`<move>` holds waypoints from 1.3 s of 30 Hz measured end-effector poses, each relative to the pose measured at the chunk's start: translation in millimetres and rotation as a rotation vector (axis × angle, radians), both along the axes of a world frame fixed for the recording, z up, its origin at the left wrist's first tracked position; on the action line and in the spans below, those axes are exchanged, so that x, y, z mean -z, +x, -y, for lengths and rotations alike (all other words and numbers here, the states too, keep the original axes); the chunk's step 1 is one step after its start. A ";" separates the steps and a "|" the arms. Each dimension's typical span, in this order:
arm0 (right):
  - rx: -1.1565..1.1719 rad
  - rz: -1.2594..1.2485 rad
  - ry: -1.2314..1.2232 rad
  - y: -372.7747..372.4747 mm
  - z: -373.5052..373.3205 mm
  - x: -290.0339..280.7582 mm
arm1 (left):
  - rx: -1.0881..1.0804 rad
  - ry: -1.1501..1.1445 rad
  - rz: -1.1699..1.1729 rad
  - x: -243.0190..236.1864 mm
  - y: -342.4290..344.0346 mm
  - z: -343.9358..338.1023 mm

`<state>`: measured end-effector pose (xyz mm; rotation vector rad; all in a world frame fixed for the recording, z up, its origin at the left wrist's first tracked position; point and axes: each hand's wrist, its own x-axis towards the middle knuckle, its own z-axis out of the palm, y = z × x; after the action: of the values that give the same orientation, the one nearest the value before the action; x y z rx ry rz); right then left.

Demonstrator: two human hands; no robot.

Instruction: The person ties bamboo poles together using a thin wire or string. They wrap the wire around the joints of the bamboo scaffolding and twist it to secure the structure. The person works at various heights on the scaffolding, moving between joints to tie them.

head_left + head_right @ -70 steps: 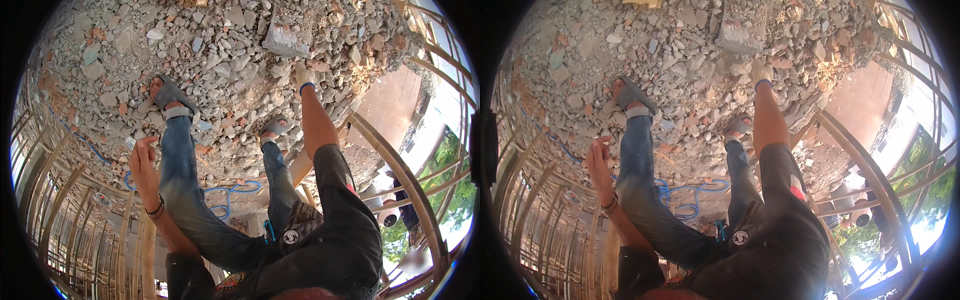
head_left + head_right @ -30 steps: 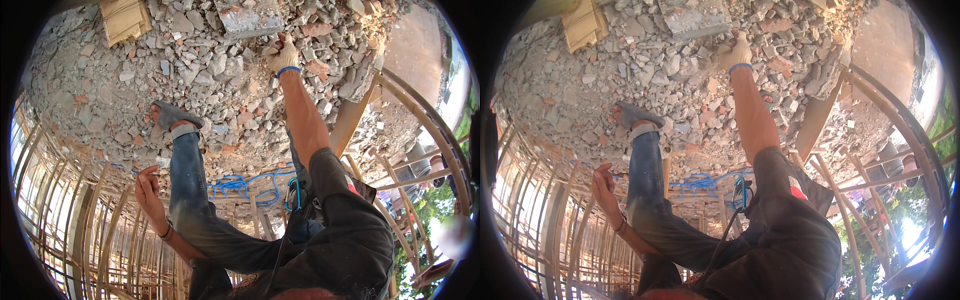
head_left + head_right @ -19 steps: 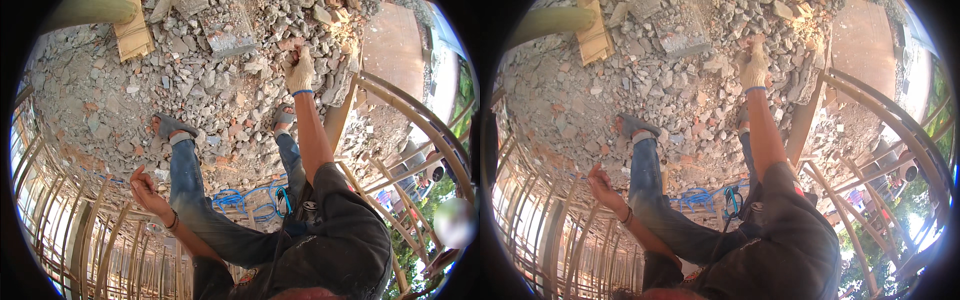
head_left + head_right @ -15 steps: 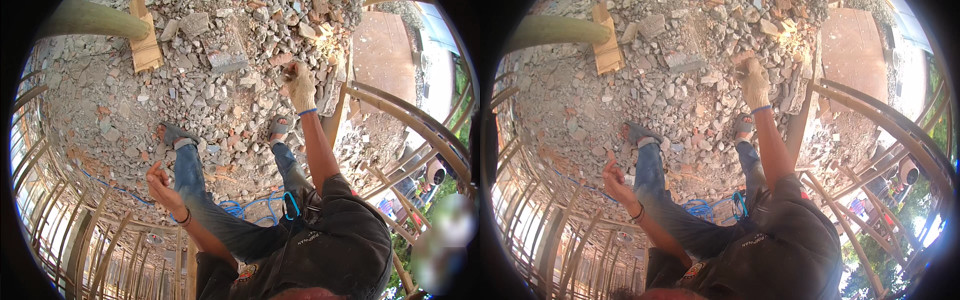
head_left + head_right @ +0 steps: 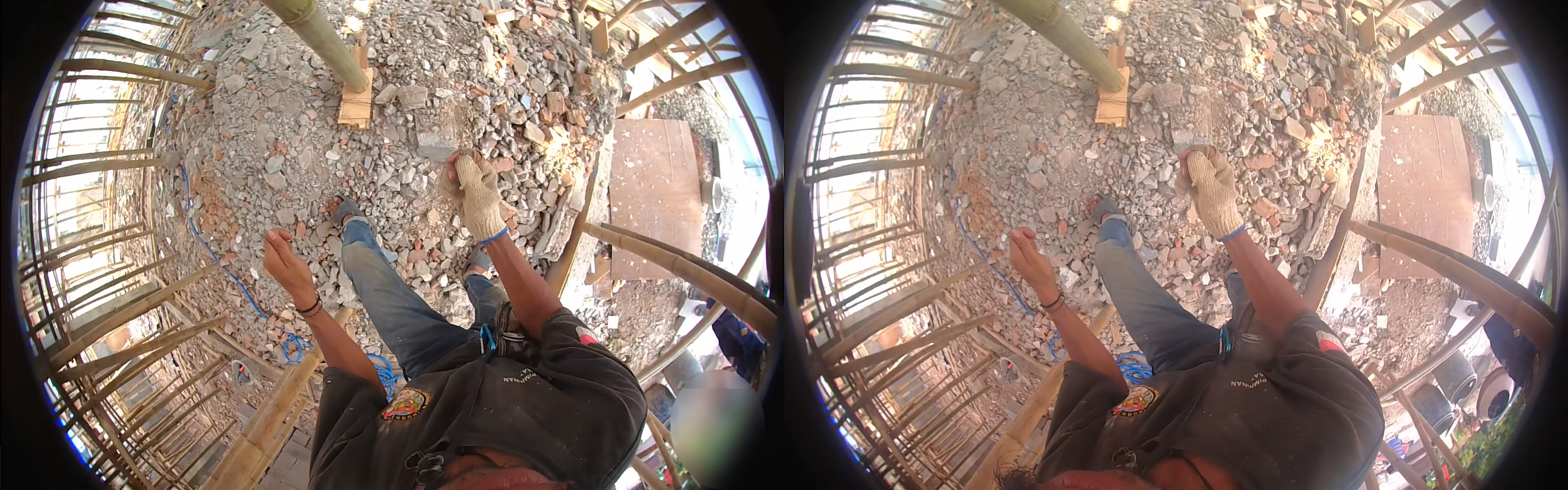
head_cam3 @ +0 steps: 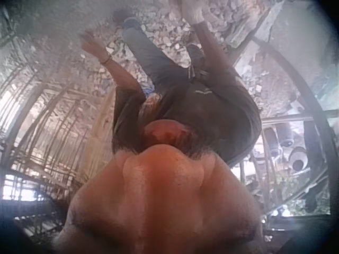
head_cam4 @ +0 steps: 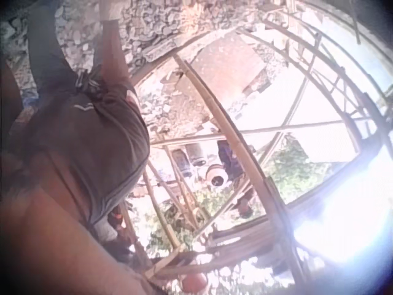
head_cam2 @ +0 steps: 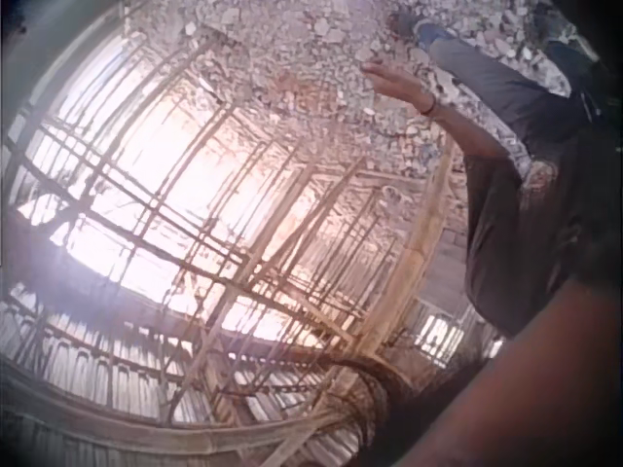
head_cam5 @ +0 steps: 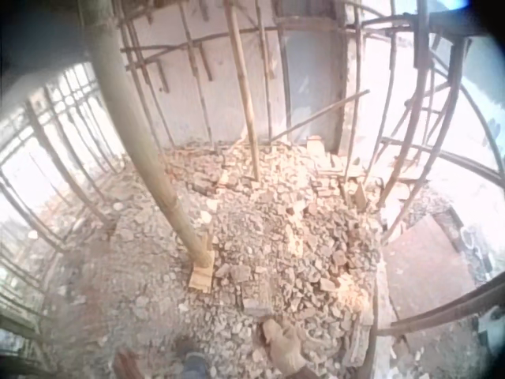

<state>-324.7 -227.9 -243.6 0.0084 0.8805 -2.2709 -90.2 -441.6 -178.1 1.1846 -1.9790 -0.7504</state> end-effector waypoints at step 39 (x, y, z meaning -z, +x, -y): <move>0.090 -0.122 0.102 32.5 -125.7 -181.0 | 0.616 0.430 -0.331 -83.2 -120.6 -282.7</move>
<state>-292.3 -102.2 -62.5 -0.0460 1.0784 -2.3271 -210.7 -158.9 -94.8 0.5881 -1.9506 -1.6338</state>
